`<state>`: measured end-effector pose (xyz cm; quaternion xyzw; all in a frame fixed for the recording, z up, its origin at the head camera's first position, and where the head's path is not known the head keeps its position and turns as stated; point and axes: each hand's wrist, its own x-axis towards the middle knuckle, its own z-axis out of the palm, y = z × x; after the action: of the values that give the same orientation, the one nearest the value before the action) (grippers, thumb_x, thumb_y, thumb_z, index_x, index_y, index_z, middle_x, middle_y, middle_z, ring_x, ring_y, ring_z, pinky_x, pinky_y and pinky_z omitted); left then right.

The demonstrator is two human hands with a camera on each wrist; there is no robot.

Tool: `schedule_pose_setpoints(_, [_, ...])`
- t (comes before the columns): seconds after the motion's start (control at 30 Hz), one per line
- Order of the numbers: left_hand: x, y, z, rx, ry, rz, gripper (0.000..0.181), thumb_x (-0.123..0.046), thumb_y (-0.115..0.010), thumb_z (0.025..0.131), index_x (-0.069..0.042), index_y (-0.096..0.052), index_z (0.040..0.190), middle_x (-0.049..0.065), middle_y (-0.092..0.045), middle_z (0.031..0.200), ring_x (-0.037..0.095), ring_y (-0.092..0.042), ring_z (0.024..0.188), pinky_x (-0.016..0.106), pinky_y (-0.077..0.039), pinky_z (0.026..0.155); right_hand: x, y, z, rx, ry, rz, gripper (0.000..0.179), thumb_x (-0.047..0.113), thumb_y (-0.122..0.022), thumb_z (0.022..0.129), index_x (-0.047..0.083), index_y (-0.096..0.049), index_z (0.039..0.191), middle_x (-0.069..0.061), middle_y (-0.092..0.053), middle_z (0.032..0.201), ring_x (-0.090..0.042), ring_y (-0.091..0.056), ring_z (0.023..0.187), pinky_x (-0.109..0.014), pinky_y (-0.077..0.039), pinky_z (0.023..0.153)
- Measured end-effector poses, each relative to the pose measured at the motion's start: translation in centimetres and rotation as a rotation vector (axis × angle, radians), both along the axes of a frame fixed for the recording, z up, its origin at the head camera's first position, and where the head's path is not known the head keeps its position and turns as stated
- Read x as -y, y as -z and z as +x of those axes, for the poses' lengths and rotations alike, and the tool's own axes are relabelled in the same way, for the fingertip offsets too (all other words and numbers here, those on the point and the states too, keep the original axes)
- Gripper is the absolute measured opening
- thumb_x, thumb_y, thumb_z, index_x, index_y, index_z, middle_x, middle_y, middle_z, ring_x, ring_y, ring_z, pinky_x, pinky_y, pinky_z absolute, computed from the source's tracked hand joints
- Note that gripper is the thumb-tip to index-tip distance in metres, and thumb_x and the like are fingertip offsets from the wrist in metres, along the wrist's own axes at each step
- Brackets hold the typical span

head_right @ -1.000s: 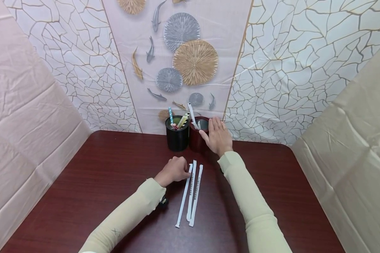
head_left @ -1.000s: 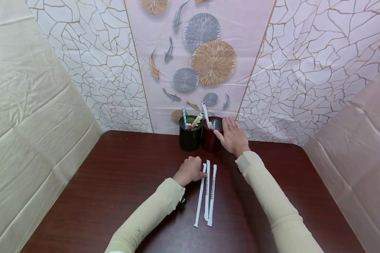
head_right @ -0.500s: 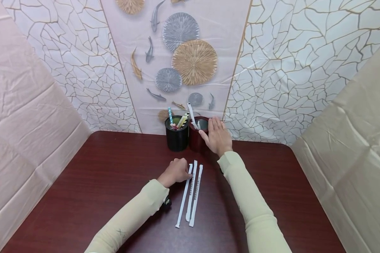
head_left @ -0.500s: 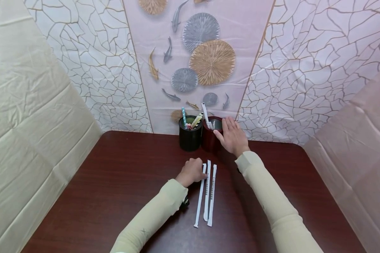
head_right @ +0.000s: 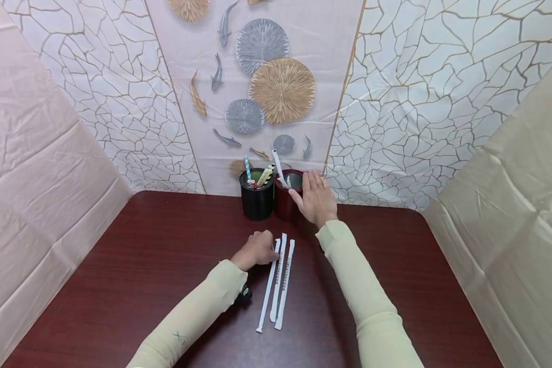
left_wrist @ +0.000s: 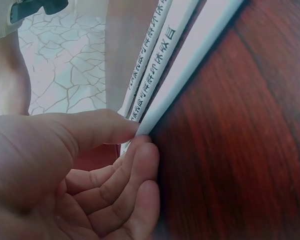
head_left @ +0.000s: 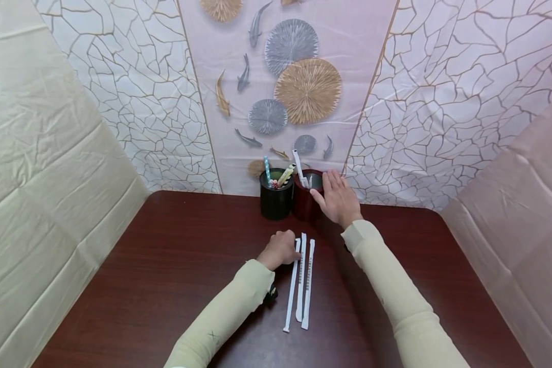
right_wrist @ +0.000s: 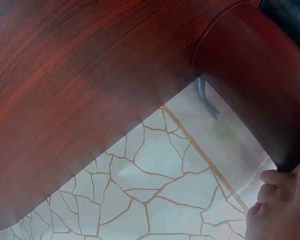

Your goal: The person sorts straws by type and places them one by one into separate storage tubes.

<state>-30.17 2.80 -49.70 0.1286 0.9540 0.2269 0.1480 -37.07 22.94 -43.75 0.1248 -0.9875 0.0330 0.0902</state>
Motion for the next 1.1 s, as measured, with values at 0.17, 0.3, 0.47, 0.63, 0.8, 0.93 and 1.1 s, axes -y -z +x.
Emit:
schedule_pose_setpoints(0.17, [0.1,0.6,-0.5,0.0,0.007,-0.015,0.026,-0.03,-0.082,0.091,-0.01,-0.066,0.082,0.005,-0.063,0.078,0.028,-0.062,0.084,0.037,-0.055,0.07,0.0,0.1,0.0,-0.003,0.0,-0.001,0.08,0.054,-0.028,0.113,-0.007,-0.021,0.165,-0.026,-0.021,0.174,-0.04,-0.016,0.165,-0.052,-0.015,0.135])
schedule_pose_setpoints(0.3, [0.3,0.9,-0.8,0.01,0.006,-0.029,0.028,-0.033,-0.082,0.089,-0.011,-0.066,0.084,0.005,-0.063,0.08,0.029,-0.064,0.087,0.037,-0.056,0.071,0.0,0.2,0.0,-0.002,-0.003,0.0,0.081,0.054,-0.027,0.114,-0.008,-0.021,0.165,-0.027,-0.022,0.174,-0.04,-0.015,0.165,-0.052,-0.015,0.135])
schedule_pose_setpoints(0.47, [0.5,0.3,-0.5,0.013,-0.012,-0.009,0.031,-0.034,-0.082,0.09,-0.01,-0.065,0.084,0.007,-0.064,0.081,0.031,-0.065,0.09,0.038,-0.057,0.076,-0.1,0.2,-0.1,-0.001,0.0,-0.002,0.082,0.055,-0.026,0.114,-0.007,-0.019,0.166,-0.026,-0.021,0.174,-0.04,-0.015,0.165,-0.052,-0.015,0.135])
schedule_pose_setpoints(0.63, [0.9,1.7,-1.8,-0.013,-0.006,-0.005,0.033,-0.038,-0.083,0.088,-0.013,-0.064,0.078,0.004,-0.062,0.076,0.027,-0.062,0.084,0.037,-0.055,0.074,0.0,0.1,0.0,-0.001,0.0,-0.002,0.082,0.056,-0.026,0.113,-0.007,-0.019,0.166,-0.026,-0.021,0.174,-0.041,-0.017,0.165,-0.053,-0.015,0.135])
schedule_pose_setpoints(0.8, [1.5,-0.6,-1.4,0.019,-0.018,0.004,0.031,-0.034,-0.081,0.09,-0.01,-0.066,0.078,0.006,-0.064,0.075,0.027,-0.062,0.079,0.038,-0.055,0.072,0.0,0.1,0.0,0.005,0.003,-0.001,0.082,0.056,-0.025,0.113,-0.006,-0.018,0.166,-0.026,-0.02,0.174,-0.04,-0.016,0.165,-0.053,-0.015,0.135])
schedule_pose_setpoints(0.93, [2.0,-0.5,-2.0,-0.007,-0.016,0.015,0.029,-0.033,-0.08,0.09,-0.01,-0.067,0.079,0.007,-0.064,0.075,0.028,-0.062,0.079,0.039,-0.055,0.072,0.0,0.1,0.0,0.012,0.004,-0.001,0.082,0.056,-0.025,0.113,-0.006,-0.017,0.166,-0.025,-0.019,0.175,-0.04,-0.016,0.165,-0.053,-0.015,0.135])
schedule_pose_setpoints(1.1, [2.7,-1.2,-2.3,-0.049,-0.016,0.02,0.027,-0.033,-0.079,0.091,-0.011,-0.066,0.081,0.005,-0.063,0.074,0.025,-0.062,0.074,0.038,-0.055,0.069,0.0,0.1,0.0,0.017,0.007,-0.006,0.082,0.056,-0.026,0.113,-0.006,-0.017,0.166,-0.025,-0.019,0.175,-0.04,-0.016,0.165,-0.053,-0.015,0.135])
